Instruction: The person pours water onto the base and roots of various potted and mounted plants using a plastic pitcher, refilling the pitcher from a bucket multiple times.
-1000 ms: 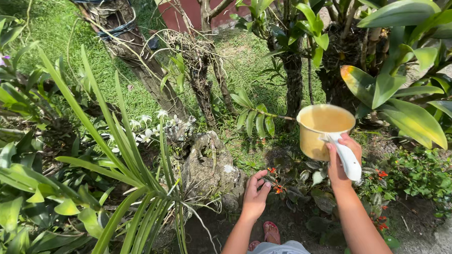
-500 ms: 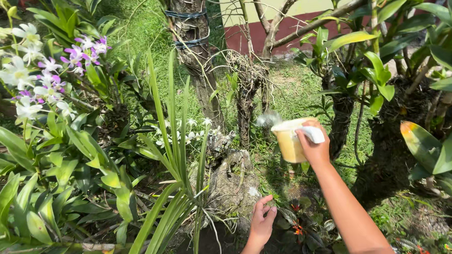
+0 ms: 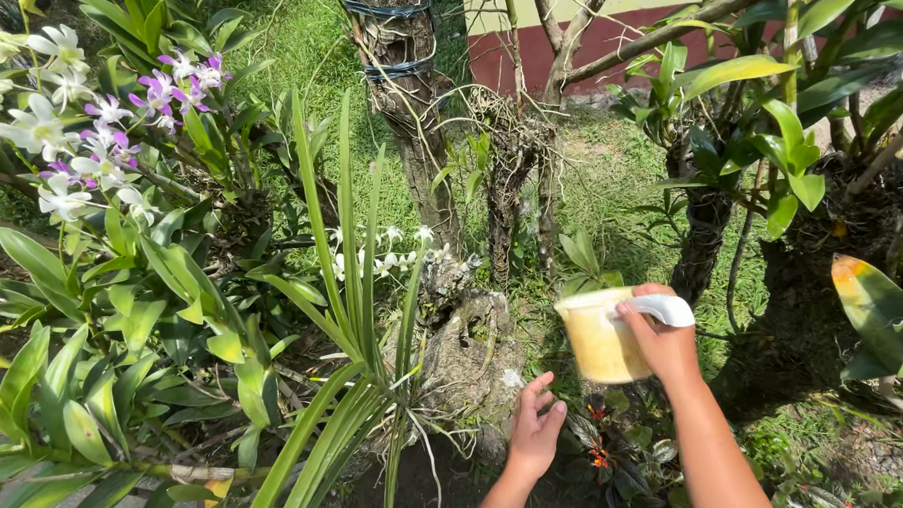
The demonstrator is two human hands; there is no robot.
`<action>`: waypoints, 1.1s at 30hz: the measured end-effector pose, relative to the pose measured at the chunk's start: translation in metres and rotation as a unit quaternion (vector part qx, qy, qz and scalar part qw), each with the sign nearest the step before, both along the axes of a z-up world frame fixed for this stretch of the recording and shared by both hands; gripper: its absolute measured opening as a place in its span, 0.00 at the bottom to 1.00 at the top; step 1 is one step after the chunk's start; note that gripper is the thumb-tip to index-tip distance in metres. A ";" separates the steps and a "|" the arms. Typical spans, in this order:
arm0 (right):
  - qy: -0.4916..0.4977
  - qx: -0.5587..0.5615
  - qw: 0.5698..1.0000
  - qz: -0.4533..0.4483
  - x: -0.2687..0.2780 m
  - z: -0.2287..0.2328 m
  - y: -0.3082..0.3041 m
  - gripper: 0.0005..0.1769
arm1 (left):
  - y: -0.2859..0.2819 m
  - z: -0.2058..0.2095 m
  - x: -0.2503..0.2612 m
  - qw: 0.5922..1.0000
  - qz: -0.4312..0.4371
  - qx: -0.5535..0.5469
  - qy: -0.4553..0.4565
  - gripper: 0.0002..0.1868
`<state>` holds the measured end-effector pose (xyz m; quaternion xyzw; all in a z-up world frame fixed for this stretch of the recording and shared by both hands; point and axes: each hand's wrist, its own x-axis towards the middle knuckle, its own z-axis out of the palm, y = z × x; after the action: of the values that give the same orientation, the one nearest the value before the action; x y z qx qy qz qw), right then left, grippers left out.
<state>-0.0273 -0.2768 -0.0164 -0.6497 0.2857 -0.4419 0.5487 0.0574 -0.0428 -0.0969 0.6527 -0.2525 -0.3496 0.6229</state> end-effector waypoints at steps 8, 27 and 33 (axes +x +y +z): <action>0.374 -0.132 0.917 -0.034 0.045 -0.010 -0.017 0.23 | 0.004 -0.013 0.006 1.000 0.022 -0.007 0.017 0.27; 0.470 -0.023 0.879 0.077 0.015 -0.001 -0.027 0.26 | 0.009 0.001 0.015 1.000 0.016 0.013 -0.013 0.23; 0.505 -0.147 0.844 0.103 0.059 -0.032 -0.043 0.35 | 0.013 -0.003 0.018 1.000 0.021 0.022 0.001 0.23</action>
<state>0.0316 -0.3201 -0.0481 -0.8818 0.3864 -0.0311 0.2688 0.0755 -0.0296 -0.1002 0.6712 -0.2303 -0.3430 0.6154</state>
